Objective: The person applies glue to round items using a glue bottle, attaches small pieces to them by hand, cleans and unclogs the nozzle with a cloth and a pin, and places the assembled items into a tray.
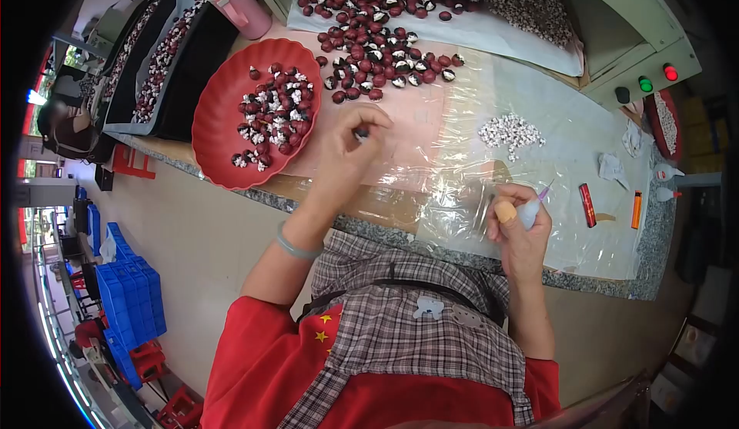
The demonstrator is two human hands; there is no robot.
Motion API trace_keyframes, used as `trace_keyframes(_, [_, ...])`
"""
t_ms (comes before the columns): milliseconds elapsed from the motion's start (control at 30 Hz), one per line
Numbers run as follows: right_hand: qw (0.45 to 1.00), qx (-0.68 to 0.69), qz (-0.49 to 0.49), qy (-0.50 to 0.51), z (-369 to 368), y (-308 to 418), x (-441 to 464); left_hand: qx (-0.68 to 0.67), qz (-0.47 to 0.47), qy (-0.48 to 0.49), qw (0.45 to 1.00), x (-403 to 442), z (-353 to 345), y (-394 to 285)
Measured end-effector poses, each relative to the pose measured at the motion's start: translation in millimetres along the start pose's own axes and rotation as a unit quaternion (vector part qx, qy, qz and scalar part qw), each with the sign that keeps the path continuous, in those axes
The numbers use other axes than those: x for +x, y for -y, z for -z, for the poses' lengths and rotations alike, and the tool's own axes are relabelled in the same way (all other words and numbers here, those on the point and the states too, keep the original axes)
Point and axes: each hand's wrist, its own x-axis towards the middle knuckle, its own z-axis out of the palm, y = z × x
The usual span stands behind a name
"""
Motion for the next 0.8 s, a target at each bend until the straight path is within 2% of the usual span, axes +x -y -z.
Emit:
trace_keyframes(67, [1.000,-0.008,-0.007,0.007,2,0,-2,0.275,-0.071,-0.058,0.957,13,5,-10])
trace_keyframes(167, [1.000,-0.021,-0.016,0.010,2,1,-3,0.414,-0.178,-0.081,0.889,31,4,7])
trace_keyframes(200, [0.999,-0.023,-0.021,0.009,2,2,-4,0.437,-0.205,-0.083,0.872,36,2,13])
trace_keyframes(300, [0.999,-0.030,-0.026,0.010,2,3,-6,0.472,-0.152,-0.054,0.867,40,0,18])
trace_keyframes(400, [0.999,-0.040,-0.033,0.014,3,6,-7,0.460,-0.146,-0.045,0.875,41,1,20])
trace_keyframes(500, [0.996,-0.061,-0.060,0.021,4,10,-6,0.464,-0.177,-0.055,0.866,39,1,27])
trace_keyframes(533, [0.995,-0.067,-0.074,0.030,3,11,-5,0.454,-0.218,-0.060,0.862,38,1,28])
trace_keyframes(567, [0.995,-0.065,-0.071,0.020,1,13,-4,0.457,-0.205,-0.047,0.864,34,0,25])
trace_keyframes(600, [0.996,-0.063,-0.069,0.011,-1,14,-4,0.427,-0.219,-0.055,0.876,33,-3,27])
trace_keyframes(667, [0.996,-0.065,-0.056,0.023,1,14,-3,0.294,-0.187,-0.048,0.936,25,-9,16])
trace_keyframes(700, [0.996,-0.069,-0.044,0.040,4,13,-2,0.163,-0.072,-0.017,0.984,18,-16,4])
trace_keyframes(733, [0.996,-0.070,-0.034,0.051,4,14,-1,0.066,-0.052,0.022,0.996,13,-19,9])
trace_keyframes(767, [0.995,-0.073,-0.023,0.056,5,15,-1,-0.063,0.043,0.065,0.995,10,-22,8])
trace_keyframes(800, [0.995,-0.077,-0.011,0.057,6,17,-1,-0.196,0.132,0.109,0.965,6,-27,6])
